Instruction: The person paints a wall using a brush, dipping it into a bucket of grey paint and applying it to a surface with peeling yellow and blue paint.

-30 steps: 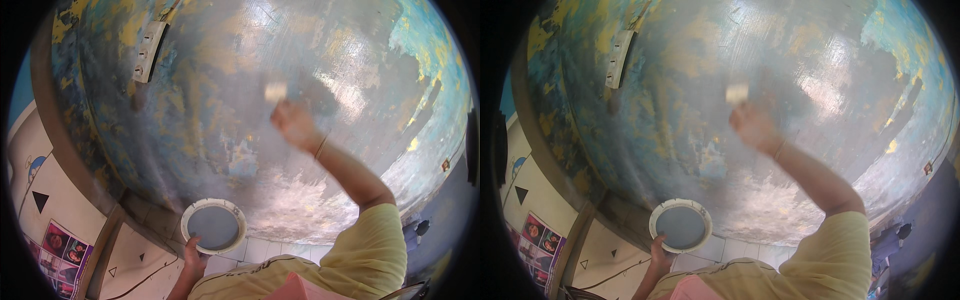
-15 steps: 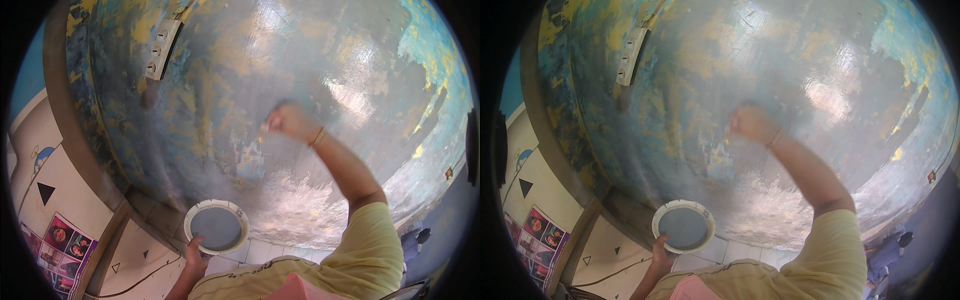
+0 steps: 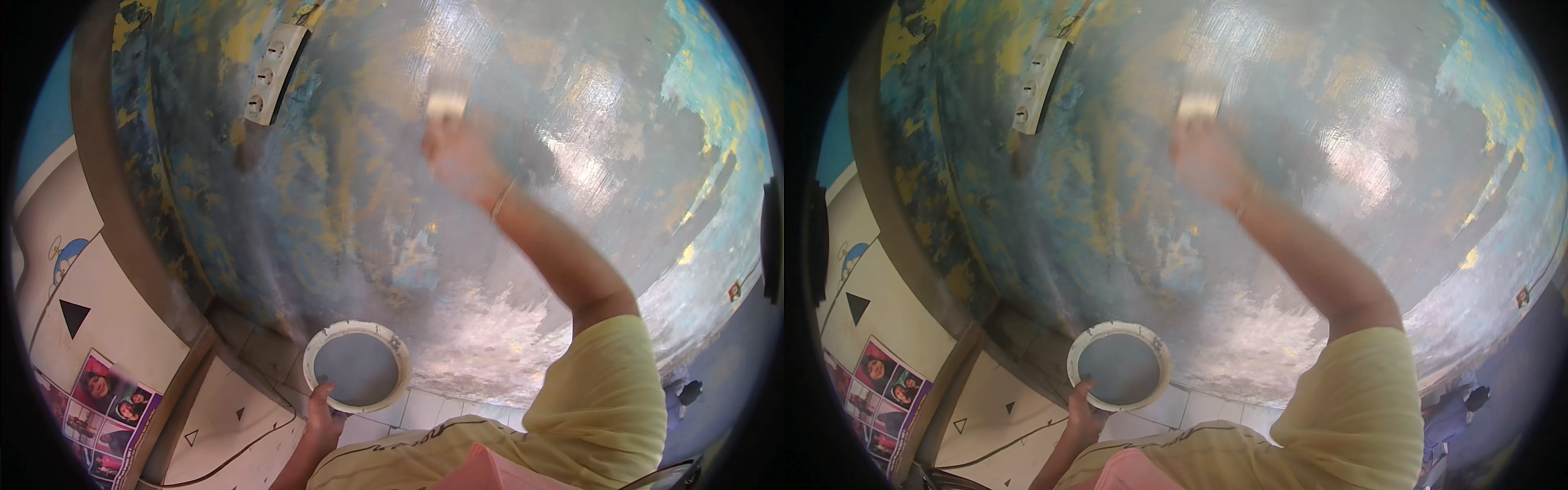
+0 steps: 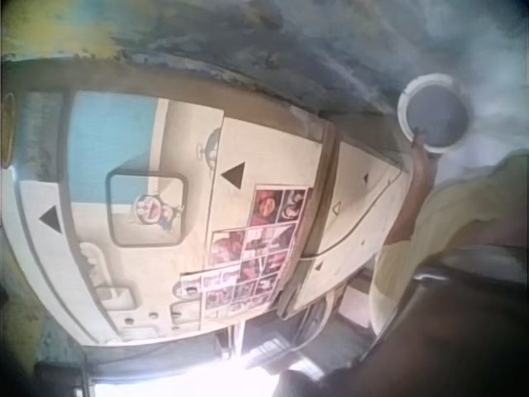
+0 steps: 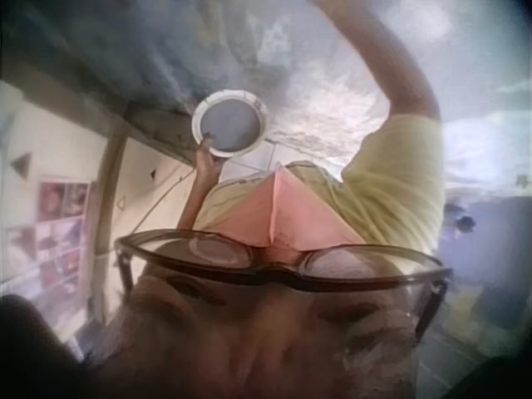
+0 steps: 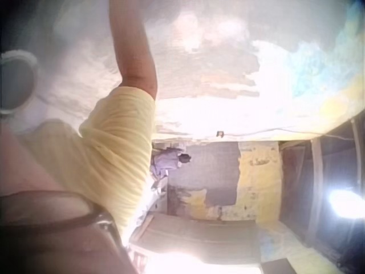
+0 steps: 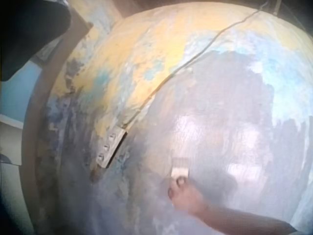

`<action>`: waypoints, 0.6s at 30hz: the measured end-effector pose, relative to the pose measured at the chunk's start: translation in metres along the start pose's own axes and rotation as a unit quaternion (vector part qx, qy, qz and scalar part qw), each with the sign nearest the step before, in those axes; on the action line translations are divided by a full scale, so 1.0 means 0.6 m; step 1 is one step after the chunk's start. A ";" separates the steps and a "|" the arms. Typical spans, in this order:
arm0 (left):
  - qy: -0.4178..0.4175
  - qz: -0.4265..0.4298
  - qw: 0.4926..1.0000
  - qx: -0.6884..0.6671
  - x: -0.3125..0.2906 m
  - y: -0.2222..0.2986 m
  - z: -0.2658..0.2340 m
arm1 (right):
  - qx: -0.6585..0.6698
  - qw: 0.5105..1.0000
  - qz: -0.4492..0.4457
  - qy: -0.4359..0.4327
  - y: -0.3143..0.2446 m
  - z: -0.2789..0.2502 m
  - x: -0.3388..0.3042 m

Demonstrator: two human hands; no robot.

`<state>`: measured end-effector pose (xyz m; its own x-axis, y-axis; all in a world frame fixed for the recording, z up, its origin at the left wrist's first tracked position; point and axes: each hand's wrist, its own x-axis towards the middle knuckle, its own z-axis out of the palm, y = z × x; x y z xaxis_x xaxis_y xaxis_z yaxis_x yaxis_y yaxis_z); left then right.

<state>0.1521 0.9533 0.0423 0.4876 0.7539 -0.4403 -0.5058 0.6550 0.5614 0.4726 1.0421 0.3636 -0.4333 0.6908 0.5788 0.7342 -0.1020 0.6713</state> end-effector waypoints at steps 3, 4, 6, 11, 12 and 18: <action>0.015 -0.004 1.000 0.002 -0.006 0.007 -0.004 | 0.022 0.991 -0.132 -0.022 -0.144 0.055 -0.119; 0.025 -0.006 1.000 0.008 -0.008 0.011 -0.004 | 0.065 0.987 -0.134 -0.054 -0.187 0.082 -0.159; 0.022 -0.009 1.000 0.008 0.000 0.009 -0.022 | 0.261 0.947 -0.077 -0.170 -0.255 0.108 -0.205; 0.035 -0.010 0.999 0.020 0.003 0.012 -0.038 | 0.411 0.865 -0.005 -0.288 -0.241 0.196 -0.177; 0.017 -0.014 1.000 0.014 0.012 0.006 -0.050 | 0.432 0.859 0.036 -0.273 -0.208 0.200 -0.157; 0.004 0.001 1.000 0.006 0.003 0.015 -0.046 | 0.289 0.949 0.074 -0.099 0.003 0.000 0.072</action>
<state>0.1290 0.9619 0.0270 0.4808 0.7561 -0.4441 -0.4979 0.6523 0.5715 0.4551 1.0716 0.3897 -0.2391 0.8264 0.5098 0.9681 0.1628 0.1902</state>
